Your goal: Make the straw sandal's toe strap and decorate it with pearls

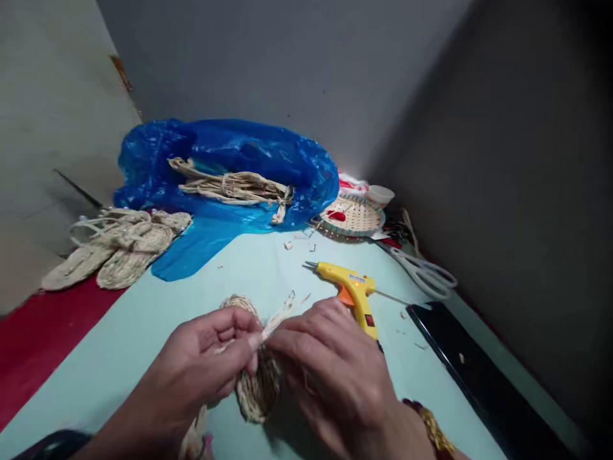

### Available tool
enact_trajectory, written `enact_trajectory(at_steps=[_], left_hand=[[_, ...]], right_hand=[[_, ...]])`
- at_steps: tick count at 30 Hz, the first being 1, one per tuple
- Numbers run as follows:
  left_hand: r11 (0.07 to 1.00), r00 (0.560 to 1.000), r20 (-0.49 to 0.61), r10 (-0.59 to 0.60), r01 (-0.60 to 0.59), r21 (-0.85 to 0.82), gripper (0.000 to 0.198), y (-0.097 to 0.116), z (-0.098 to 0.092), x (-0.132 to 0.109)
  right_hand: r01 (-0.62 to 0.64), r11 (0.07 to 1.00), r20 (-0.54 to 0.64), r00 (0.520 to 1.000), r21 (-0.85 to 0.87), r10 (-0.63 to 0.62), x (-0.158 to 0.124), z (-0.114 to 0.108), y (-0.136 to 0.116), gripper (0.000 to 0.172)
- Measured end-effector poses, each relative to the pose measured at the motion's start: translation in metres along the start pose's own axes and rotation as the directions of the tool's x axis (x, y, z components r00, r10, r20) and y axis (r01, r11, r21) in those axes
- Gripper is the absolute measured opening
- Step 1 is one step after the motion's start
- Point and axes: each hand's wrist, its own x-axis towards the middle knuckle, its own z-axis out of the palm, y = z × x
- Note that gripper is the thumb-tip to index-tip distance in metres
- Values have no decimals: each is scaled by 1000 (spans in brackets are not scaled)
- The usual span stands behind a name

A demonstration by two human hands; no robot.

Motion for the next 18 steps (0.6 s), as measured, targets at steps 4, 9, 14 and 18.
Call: enact_trajectory(at_steps=[4, 9, 14, 18], left_hand=[[1000, 999, 49, 1, 0, -25, 33, -5, -2, 4], [999, 996, 75, 41, -40, -8, 29, -10, -4, 6], [957, 969, 20, 245, -245, 156, 25, -19, -3, 5], [779, 845, 33, 535, -507, 369, 13, -29, -7, 7]], right_hand=[[-270, 953, -3, 962, 135, 272, 2, -2, -8, 14], [-389, 895, -15, 916, 219, 401, 3, 0, -6, 11], [-538, 803, 67, 839, 256, 540, 6, -5, -8, 13], [-619, 745, 107, 782, 249, 614, 8, -10, -10, 16]])
